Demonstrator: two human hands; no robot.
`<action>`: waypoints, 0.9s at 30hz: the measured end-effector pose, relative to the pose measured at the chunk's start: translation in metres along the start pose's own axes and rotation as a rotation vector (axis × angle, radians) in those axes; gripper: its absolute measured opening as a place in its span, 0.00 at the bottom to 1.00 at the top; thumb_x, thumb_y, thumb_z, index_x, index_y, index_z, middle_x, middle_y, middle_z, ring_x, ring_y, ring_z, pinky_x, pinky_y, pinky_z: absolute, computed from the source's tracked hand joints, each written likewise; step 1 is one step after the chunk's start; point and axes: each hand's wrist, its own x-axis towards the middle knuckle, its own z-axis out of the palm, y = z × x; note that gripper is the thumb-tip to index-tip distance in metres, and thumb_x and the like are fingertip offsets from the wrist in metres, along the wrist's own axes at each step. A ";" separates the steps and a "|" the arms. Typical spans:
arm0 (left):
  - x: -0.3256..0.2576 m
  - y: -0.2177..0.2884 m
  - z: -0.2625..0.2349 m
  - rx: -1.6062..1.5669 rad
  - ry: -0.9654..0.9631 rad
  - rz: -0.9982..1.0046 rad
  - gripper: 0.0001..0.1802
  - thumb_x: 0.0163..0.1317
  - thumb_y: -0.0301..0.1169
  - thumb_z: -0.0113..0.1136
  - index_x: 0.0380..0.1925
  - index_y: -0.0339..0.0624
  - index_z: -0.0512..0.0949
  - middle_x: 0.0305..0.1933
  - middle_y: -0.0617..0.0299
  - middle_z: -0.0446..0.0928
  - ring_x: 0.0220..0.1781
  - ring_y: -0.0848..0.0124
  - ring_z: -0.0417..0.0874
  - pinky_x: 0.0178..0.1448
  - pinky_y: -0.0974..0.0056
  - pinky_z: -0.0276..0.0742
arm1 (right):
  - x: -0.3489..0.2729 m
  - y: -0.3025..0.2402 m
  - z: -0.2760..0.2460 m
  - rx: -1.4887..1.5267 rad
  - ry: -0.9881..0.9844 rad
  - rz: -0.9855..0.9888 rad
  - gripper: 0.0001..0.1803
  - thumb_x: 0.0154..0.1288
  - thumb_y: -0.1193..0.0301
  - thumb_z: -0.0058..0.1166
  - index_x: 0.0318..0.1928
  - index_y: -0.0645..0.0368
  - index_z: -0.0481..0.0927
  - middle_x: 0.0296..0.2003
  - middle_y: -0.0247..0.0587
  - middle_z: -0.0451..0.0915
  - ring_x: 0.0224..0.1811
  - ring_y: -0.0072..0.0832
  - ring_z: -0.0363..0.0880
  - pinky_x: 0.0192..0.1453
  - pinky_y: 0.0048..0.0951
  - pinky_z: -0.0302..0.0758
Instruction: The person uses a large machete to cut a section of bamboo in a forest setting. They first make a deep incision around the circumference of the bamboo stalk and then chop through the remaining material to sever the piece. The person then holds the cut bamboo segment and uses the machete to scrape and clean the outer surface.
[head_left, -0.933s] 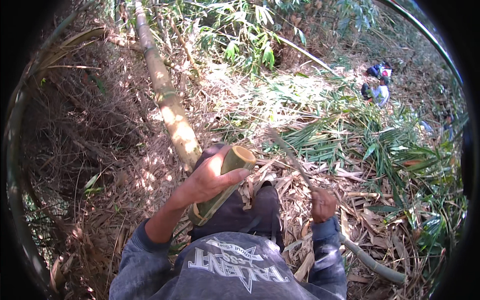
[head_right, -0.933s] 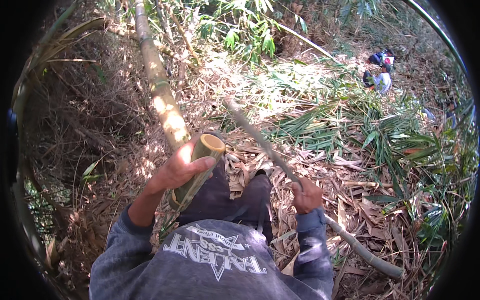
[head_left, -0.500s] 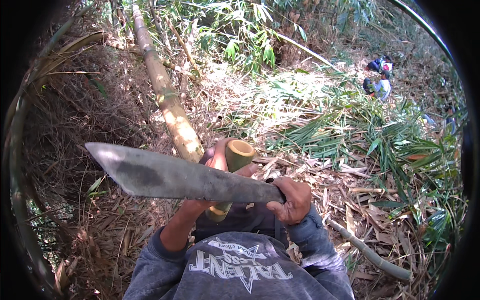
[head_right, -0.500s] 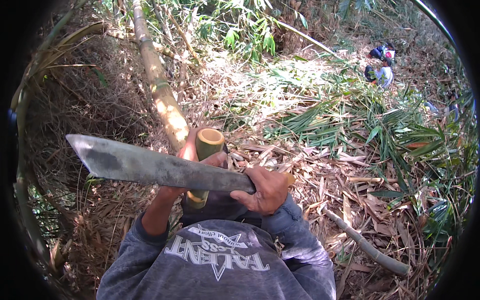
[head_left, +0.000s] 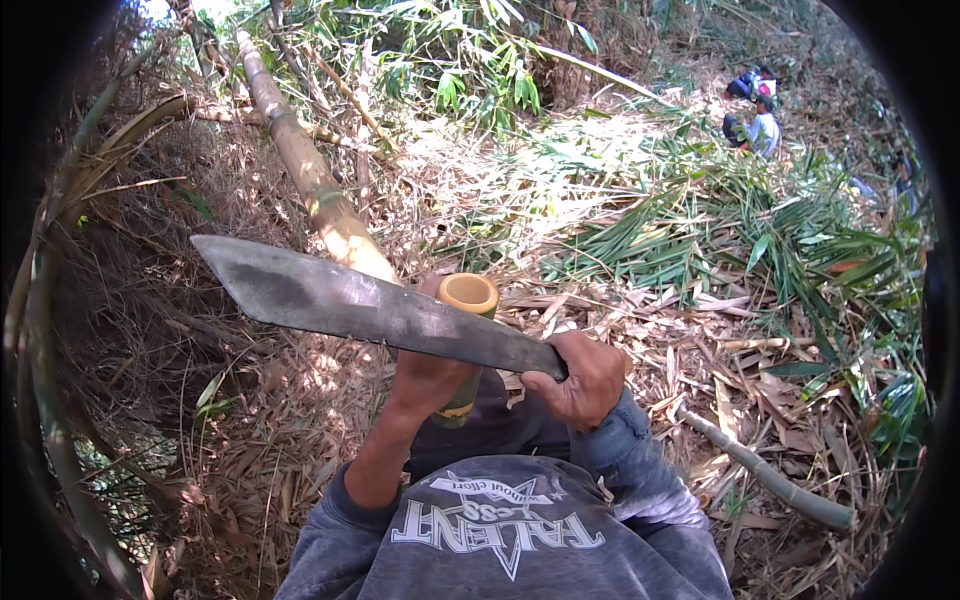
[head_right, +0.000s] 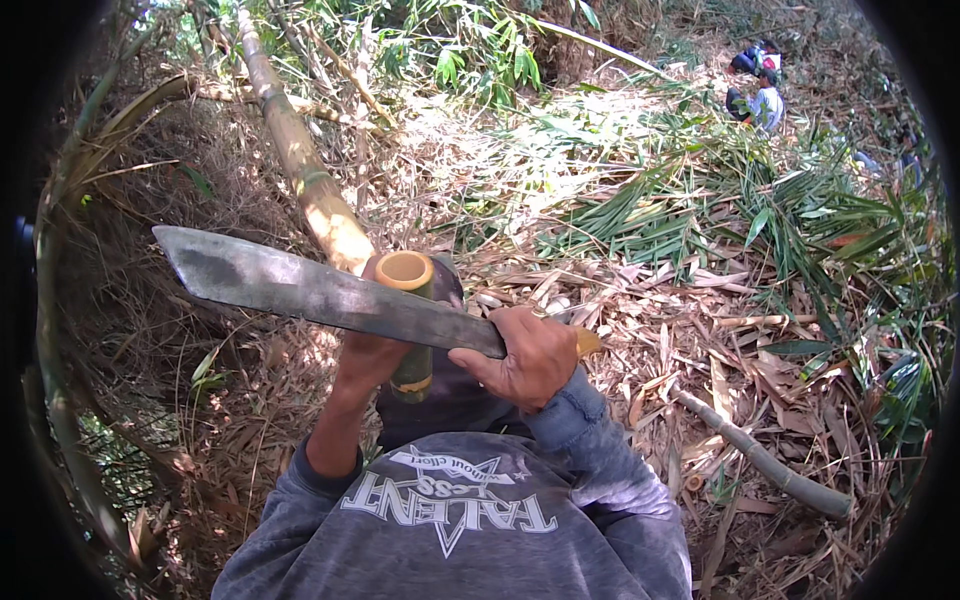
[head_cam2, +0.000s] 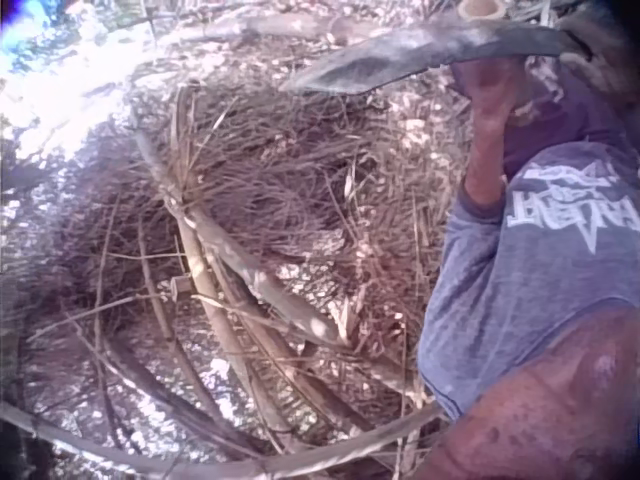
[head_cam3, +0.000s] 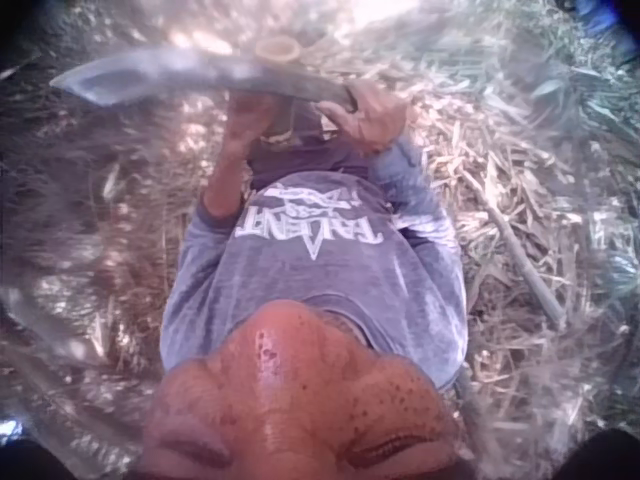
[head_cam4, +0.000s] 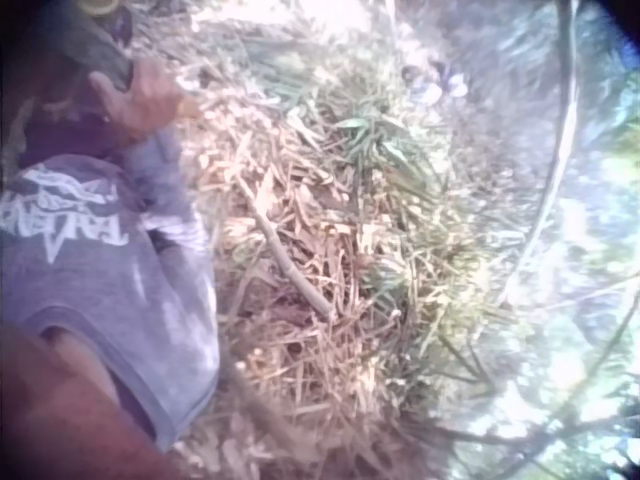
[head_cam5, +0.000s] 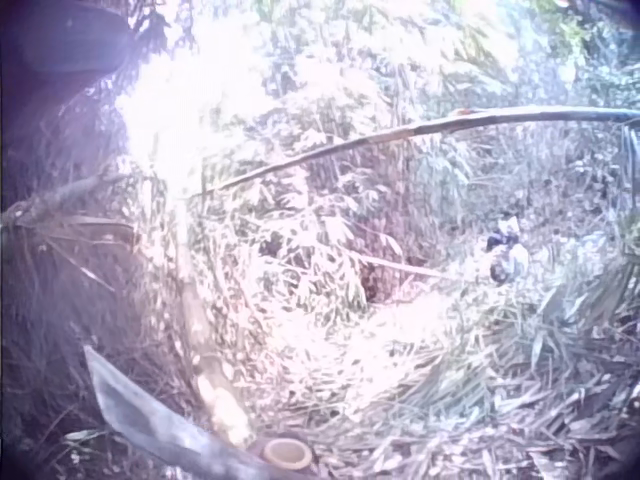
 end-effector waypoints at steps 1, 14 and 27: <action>0.000 0.006 0.001 -0.035 0.016 -0.022 0.32 0.55 0.26 0.70 0.58 0.39 0.64 0.46 0.62 0.74 0.46 0.71 0.76 0.52 0.65 0.75 | 0.001 0.000 0.001 0.001 0.010 -0.008 0.28 0.54 0.45 0.67 0.32 0.60 0.80 0.22 0.42 0.77 0.19 0.38 0.79 0.21 0.35 0.73; 0.006 0.014 0.007 0.060 0.096 -0.065 0.27 0.50 0.27 0.73 0.49 0.36 0.70 0.41 0.58 0.78 0.42 0.68 0.81 0.46 0.63 0.77 | 0.007 0.011 0.008 0.002 -0.002 -0.052 0.27 0.58 0.46 0.64 0.27 0.59 0.78 0.20 0.43 0.74 0.18 0.39 0.77 0.23 0.38 0.72; 0.017 0.032 0.011 0.168 0.144 -0.091 0.27 0.49 0.30 0.73 0.48 0.36 0.71 0.36 0.52 0.81 0.36 0.60 0.84 0.42 0.58 0.79 | -0.006 0.022 0.000 0.109 -0.075 0.194 0.28 0.61 0.43 0.59 0.28 0.59 0.78 0.20 0.47 0.76 0.21 0.43 0.79 0.25 0.40 0.73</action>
